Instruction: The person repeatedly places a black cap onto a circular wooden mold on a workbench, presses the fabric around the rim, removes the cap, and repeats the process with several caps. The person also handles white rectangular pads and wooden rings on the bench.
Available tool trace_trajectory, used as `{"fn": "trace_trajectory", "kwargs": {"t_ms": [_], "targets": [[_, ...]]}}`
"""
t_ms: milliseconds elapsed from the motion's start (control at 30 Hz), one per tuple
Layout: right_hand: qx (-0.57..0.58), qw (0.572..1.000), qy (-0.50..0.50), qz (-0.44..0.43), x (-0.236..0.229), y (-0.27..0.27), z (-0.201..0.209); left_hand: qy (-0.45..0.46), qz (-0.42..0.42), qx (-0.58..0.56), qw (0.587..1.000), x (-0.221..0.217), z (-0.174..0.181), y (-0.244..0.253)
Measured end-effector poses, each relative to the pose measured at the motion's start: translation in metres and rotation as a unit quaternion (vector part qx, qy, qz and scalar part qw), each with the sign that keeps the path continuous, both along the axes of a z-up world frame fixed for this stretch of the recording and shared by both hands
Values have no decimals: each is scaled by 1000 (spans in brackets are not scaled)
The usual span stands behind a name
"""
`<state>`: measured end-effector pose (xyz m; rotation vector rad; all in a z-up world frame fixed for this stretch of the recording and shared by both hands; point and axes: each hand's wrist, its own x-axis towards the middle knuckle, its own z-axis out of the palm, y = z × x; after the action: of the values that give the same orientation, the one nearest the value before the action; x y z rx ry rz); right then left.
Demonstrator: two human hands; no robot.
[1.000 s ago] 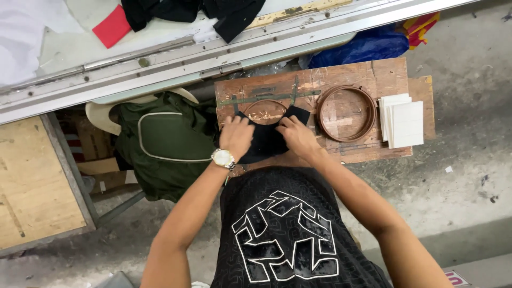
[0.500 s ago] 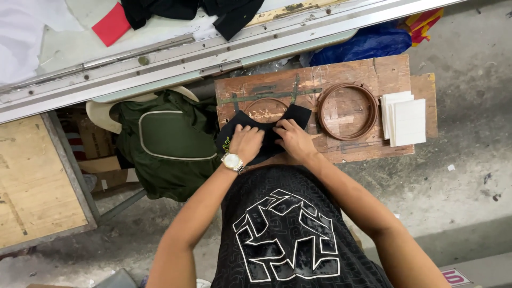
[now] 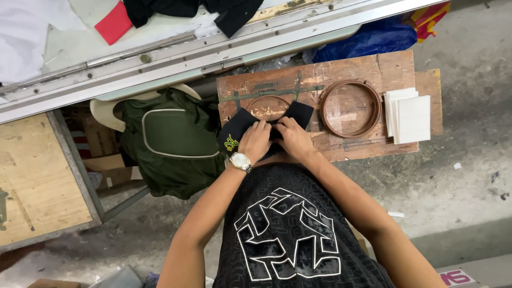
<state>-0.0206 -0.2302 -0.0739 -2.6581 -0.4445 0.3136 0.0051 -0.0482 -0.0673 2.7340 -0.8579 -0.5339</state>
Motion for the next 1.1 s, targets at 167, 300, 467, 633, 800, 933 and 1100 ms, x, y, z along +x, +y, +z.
{"fn": "trace_trajectory", "kwargs": {"t_ms": [167,300,467,633,800,933,1100], "targets": [[-38,999,-16,34,-1,-2,6,-4,5,23,1000,-6,7,-4],[-84,995,-15,46,-1,-5,18,-39,11,48,998,-4,23,0],[-104,993,-17,45,0,-7,28,-65,4,122,990,16,14,32],[-99,995,2,30,1,-3,32,-77,-13,129,989,29,7,26],[-77,996,17,-27,6,1,12,13,56,-33,998,25,-15,-3],[-114,993,-23,-30,1,5,4,-2,69,-17,997,16,-24,-6],[-97,994,-51,-3,-5,2,20,21,-34,-1,999,-8,-45,3]]}}
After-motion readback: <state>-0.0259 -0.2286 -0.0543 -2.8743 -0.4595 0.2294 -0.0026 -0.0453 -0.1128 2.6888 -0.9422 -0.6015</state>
